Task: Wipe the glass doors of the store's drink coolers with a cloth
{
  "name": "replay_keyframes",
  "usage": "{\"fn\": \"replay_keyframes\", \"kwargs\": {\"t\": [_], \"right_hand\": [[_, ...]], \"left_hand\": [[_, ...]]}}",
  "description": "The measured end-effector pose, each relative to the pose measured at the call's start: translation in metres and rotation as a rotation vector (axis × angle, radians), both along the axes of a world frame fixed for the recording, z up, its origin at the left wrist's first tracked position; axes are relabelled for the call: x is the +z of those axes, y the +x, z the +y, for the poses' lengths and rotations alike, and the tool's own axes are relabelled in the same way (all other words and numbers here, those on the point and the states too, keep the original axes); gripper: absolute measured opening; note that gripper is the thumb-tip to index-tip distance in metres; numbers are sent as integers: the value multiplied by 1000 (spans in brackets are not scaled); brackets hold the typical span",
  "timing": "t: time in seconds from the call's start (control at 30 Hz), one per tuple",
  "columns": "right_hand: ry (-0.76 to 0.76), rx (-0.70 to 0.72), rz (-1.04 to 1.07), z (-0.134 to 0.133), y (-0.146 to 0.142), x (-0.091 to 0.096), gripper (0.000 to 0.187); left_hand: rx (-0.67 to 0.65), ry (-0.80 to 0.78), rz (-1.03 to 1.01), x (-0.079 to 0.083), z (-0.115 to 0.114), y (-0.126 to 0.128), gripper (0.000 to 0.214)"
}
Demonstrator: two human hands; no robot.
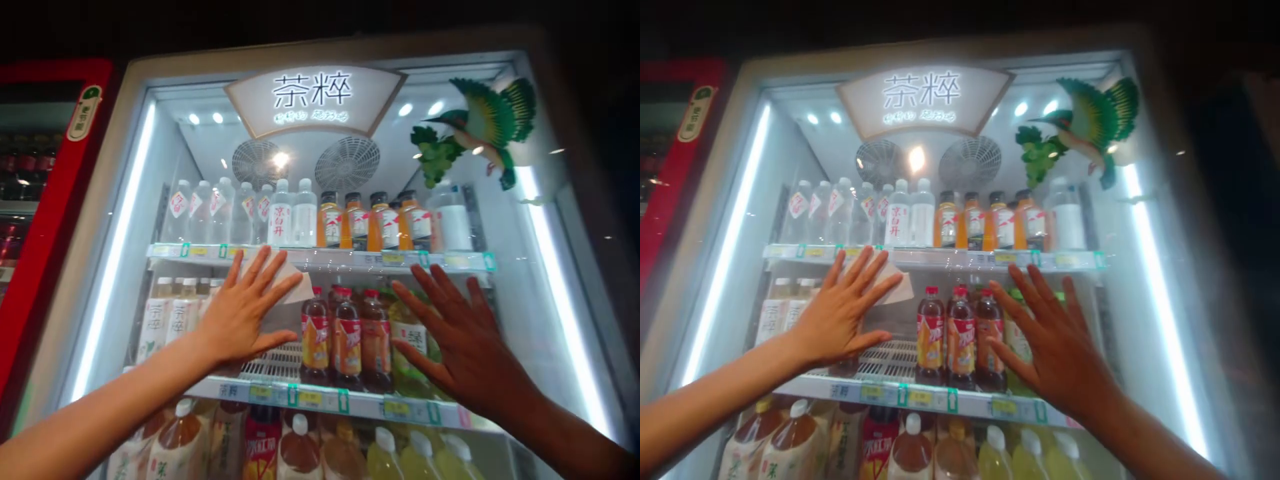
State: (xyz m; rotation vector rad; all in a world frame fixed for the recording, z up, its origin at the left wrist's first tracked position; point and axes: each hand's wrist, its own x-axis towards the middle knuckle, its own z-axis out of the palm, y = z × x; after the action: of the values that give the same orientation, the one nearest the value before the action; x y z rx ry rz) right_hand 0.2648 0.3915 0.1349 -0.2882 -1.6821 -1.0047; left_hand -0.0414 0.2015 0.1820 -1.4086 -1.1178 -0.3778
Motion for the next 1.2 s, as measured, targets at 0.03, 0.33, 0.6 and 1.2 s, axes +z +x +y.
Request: {"fn": "replay_keyframes", "kwargs": {"t": [0.03,0.33,0.6,1.2], "right_hand": [[-1,1,-8,4,9,-2,70],[-56,3,6,48,90,-16,75],[-32,130,24,64,106,-28,76],[161,367,143,59,115,-28,51]], "left_hand": [[0,13,-10,6,7,11,80],[-80,-70,50,42,67,109,79],[-86,-101,109,66,120,189,78],[-229,-405,118,62,159,277,64]]}}
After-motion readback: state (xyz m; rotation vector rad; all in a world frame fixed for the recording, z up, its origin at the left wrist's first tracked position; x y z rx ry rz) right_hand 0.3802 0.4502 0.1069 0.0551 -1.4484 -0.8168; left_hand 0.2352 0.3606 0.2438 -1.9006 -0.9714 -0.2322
